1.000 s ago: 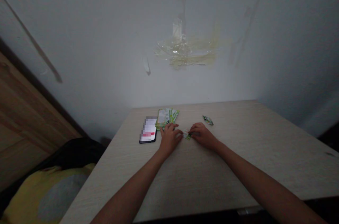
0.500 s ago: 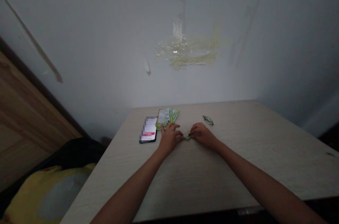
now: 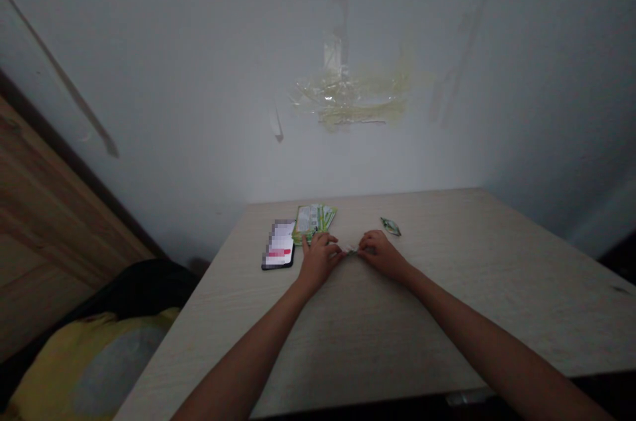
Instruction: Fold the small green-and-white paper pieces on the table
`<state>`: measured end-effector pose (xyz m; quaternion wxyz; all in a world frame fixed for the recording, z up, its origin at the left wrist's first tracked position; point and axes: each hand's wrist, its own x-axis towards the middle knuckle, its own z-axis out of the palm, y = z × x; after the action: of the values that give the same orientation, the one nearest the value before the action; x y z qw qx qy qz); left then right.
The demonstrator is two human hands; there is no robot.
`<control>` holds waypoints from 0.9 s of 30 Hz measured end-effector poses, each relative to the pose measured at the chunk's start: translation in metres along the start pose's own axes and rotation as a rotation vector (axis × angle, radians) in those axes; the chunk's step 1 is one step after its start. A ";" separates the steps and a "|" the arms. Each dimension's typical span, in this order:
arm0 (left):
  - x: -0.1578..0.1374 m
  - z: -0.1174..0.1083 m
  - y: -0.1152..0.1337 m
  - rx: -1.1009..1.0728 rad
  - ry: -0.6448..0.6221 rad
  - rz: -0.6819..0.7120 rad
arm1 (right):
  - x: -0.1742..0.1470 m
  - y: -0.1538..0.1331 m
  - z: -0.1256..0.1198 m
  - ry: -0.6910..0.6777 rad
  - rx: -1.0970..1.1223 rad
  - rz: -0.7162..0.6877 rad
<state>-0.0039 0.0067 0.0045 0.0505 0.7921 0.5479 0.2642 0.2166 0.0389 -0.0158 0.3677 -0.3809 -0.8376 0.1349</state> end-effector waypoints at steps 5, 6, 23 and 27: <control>0.000 0.003 0.001 -0.006 0.032 -0.018 | -0.001 0.001 0.005 -0.003 -0.045 0.009; 0.001 0.003 0.002 -0.006 0.036 -0.028 | -0.001 0.001 0.006 0.002 -0.055 0.018; 0.004 0.006 0.008 0.022 0.046 -0.116 | 0.001 -0.004 0.013 -0.007 -0.197 0.108; 0.004 0.006 0.008 0.038 0.018 -0.111 | 0.001 -0.008 0.011 -0.030 -0.230 0.120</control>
<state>0.0069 0.0079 0.0040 0.0449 0.7588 0.5965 0.2578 0.2037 0.0349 -0.0184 0.3003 -0.4679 -0.8286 0.0655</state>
